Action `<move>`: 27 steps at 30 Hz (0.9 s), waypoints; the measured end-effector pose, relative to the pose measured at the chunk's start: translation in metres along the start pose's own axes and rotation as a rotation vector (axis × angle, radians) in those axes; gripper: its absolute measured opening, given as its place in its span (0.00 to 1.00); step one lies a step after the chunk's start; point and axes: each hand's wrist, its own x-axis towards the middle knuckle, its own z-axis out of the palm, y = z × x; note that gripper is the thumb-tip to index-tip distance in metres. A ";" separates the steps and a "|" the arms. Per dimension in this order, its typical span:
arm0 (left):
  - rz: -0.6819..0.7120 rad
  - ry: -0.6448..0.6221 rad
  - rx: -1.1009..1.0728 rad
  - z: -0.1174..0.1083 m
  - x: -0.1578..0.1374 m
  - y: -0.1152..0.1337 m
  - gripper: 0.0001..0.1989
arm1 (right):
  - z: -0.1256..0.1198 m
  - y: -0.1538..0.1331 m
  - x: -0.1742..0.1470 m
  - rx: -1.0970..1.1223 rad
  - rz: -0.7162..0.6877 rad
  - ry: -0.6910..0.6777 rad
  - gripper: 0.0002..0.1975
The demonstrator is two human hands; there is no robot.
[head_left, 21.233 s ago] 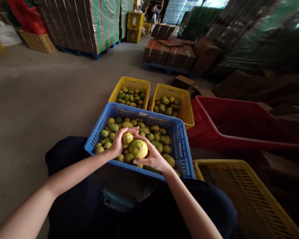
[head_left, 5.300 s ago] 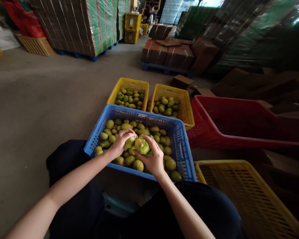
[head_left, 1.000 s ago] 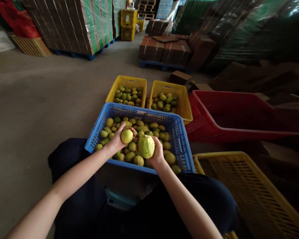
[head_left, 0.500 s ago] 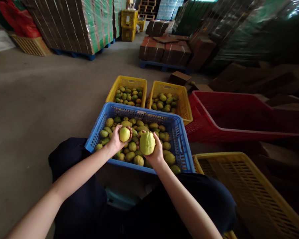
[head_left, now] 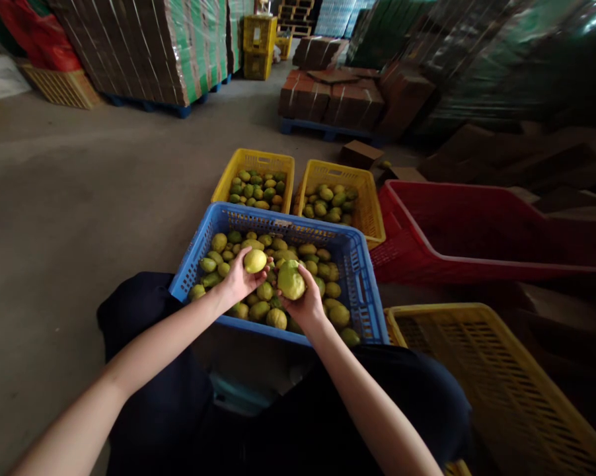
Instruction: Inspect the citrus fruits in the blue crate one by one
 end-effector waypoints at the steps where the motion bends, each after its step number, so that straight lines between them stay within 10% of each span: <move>1: 0.027 -0.038 0.016 0.000 0.000 0.000 0.15 | 0.000 0.001 0.001 -0.012 -0.016 -0.034 0.09; 12: 0.105 -0.251 0.170 -0.002 -0.008 0.002 0.04 | -0.009 0.003 0.000 -0.166 -0.039 -0.398 0.18; 27: 0.069 0.076 0.264 -0.016 0.026 0.002 0.07 | 0.003 -0.009 -0.007 0.003 -0.052 -0.206 0.16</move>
